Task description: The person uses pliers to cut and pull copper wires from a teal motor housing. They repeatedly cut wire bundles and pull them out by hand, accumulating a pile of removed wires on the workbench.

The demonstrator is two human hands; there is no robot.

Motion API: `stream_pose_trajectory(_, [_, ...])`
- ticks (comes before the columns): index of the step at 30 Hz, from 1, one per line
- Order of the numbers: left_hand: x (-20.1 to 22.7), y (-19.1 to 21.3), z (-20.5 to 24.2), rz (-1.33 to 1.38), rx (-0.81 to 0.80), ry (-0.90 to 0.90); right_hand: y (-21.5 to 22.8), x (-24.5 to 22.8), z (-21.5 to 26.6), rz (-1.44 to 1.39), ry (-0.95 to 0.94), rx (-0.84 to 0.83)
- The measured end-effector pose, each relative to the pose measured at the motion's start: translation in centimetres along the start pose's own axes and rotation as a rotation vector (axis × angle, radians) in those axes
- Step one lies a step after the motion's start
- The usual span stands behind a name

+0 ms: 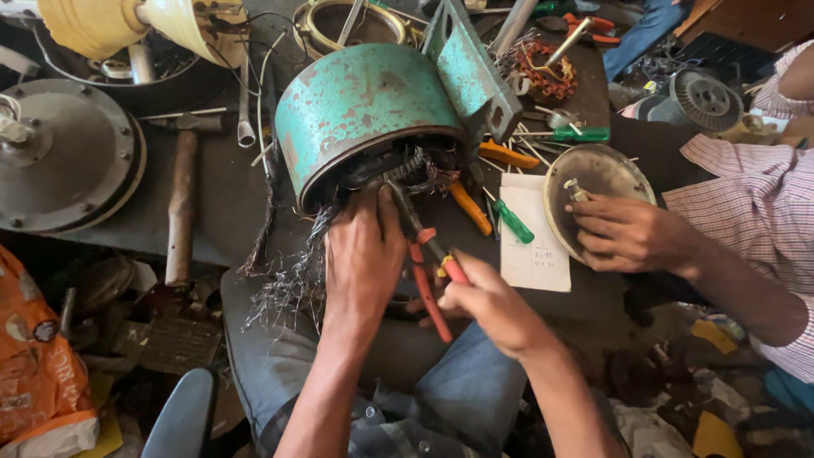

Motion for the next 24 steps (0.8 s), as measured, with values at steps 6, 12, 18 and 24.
stream_pose_trajectory(6, [-0.1,-0.4,0.0,-0.092,-0.038,0.034,1.0,-0.1,0.0,-0.271,-0.07,-0.064])
stream_pose_trajectory(12, [-0.3,-0.5,0.3,-0.083,0.008,-0.026,1.6,-0.7,0.0,-0.254,-0.076,-0.065])
stream_pose_trajectory(18, [-0.6,-0.8,0.5,-0.071,0.025,-0.045,2.5,-1.1,-0.4,-0.153,-0.08,-0.064])
stream_pose_trajectory(24, [-0.4,-0.6,0.6,-0.048,0.134,-0.158,2.9,-1.9,-1.1,0.073,-0.028,-0.05])
Point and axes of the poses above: each hand's wrist, its own z-axis away from the middle knuckle, its own y-axis out of the back of the hand, x = y × z, the point moved 5 cm from there along -z, towards the middle knuckle, and after that the axes turned 4 degrees about -z, right-handed, at the moved point
